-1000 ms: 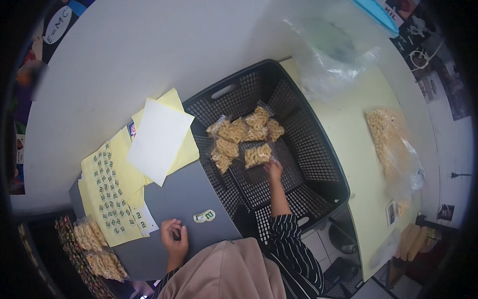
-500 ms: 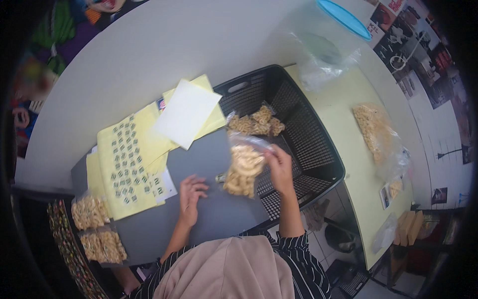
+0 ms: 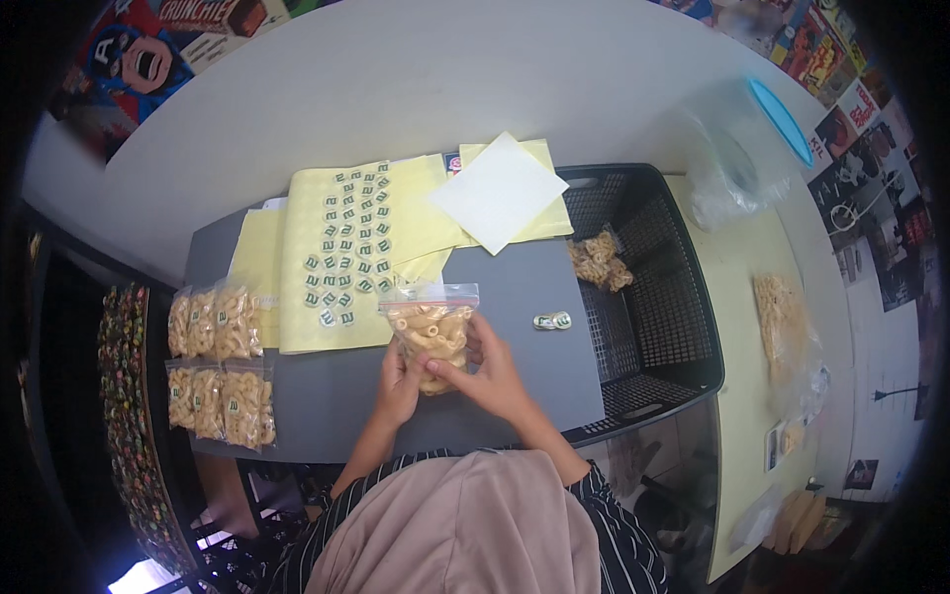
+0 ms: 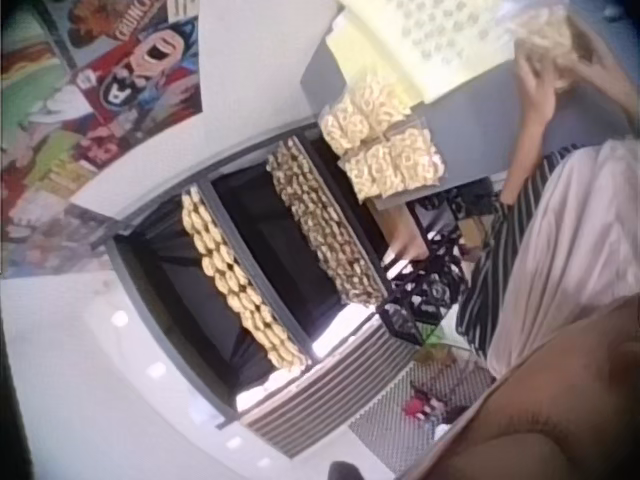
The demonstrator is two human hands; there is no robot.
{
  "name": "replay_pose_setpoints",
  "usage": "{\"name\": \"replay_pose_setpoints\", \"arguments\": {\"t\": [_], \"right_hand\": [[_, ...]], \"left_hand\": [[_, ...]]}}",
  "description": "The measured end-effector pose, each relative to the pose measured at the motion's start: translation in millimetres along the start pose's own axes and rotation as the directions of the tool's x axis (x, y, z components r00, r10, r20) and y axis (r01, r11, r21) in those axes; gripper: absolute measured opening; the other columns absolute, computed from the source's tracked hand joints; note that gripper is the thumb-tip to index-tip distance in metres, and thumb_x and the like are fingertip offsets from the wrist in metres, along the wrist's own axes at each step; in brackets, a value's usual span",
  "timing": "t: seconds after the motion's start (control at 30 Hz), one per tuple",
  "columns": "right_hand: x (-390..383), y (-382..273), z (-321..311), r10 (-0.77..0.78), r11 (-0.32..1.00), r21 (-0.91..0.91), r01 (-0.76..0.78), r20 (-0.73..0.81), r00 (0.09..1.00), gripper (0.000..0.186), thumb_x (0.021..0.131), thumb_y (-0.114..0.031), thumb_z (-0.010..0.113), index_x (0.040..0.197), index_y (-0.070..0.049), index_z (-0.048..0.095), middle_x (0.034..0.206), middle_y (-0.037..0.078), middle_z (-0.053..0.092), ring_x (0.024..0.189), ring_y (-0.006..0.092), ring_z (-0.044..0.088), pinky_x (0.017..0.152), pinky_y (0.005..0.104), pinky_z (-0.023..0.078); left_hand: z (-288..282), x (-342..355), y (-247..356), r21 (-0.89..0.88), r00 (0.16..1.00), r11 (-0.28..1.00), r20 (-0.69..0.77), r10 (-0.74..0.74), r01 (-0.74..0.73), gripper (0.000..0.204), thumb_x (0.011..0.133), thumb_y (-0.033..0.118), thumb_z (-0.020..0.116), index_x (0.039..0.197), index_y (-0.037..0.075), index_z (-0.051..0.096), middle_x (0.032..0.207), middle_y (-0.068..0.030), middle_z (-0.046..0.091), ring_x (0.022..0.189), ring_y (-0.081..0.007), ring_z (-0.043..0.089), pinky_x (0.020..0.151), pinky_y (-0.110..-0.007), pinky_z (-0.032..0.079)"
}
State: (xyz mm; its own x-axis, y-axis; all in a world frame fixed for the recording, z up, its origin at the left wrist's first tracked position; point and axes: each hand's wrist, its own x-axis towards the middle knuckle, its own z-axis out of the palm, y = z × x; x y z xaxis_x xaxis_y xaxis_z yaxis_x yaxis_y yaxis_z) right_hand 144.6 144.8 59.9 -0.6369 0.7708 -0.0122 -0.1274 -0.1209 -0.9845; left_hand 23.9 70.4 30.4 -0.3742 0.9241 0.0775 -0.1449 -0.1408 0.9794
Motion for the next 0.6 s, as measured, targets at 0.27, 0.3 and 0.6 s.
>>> {"name": "replay_pose_setpoints", "arguments": {"t": [0.27,0.3,0.6], "right_hand": [[-4.3,6.8,18.8,-0.031,0.988,-0.147,0.046,0.097,0.995,0.062,0.068,-0.015,0.075,0.116,0.004,0.041,0.111,0.012,0.053,0.102,0.018,0.052,0.087,0.0316,0.042],[-4.0,6.7,23.3,-0.04,0.989,-0.139,0.052,0.085,0.996,0.061,0.068,-0.015,0.075,0.116,0.004,0.042,0.11,0.012,0.053,0.101,0.018,0.052,0.086,0.0311,0.042],[-0.9,23.5,42.9,-0.069,0.996,-0.057,0.07,0.015,0.998,0.052,0.076,-0.009,0.065,0.12,0.004,0.04,0.109,0.011,0.055,0.098,0.0163,0.054,0.084,0.0274,0.042]], "left_hand": [[-20.0,-14.0,11.3,-0.166,0.997,0.984,-0.059,0.048,-0.058,0.044,0.084,0.015,0.057,0.12,-0.003,0.038,0.109,-0.0112,0.05,0.1,-0.0155,0.051,0.085,-0.028,0.042],[-22.8,-13.8,12.1,-0.141,0.996,0.988,-0.062,0.058,-0.066,0.045,0.084,0.014,0.058,0.12,-0.003,0.037,0.11,-0.011,0.05,0.1,-0.0153,0.051,0.085,-0.028,0.042],[-32.9,-13.6,17.7,-0.186,0.992,0.98,-0.114,0.054,-0.075,0.041,0.083,0.01,0.059,0.118,-0.002,0.041,0.11,-0.0103,0.052,0.1,-0.0145,0.051,0.086,-0.028,0.042]]}}
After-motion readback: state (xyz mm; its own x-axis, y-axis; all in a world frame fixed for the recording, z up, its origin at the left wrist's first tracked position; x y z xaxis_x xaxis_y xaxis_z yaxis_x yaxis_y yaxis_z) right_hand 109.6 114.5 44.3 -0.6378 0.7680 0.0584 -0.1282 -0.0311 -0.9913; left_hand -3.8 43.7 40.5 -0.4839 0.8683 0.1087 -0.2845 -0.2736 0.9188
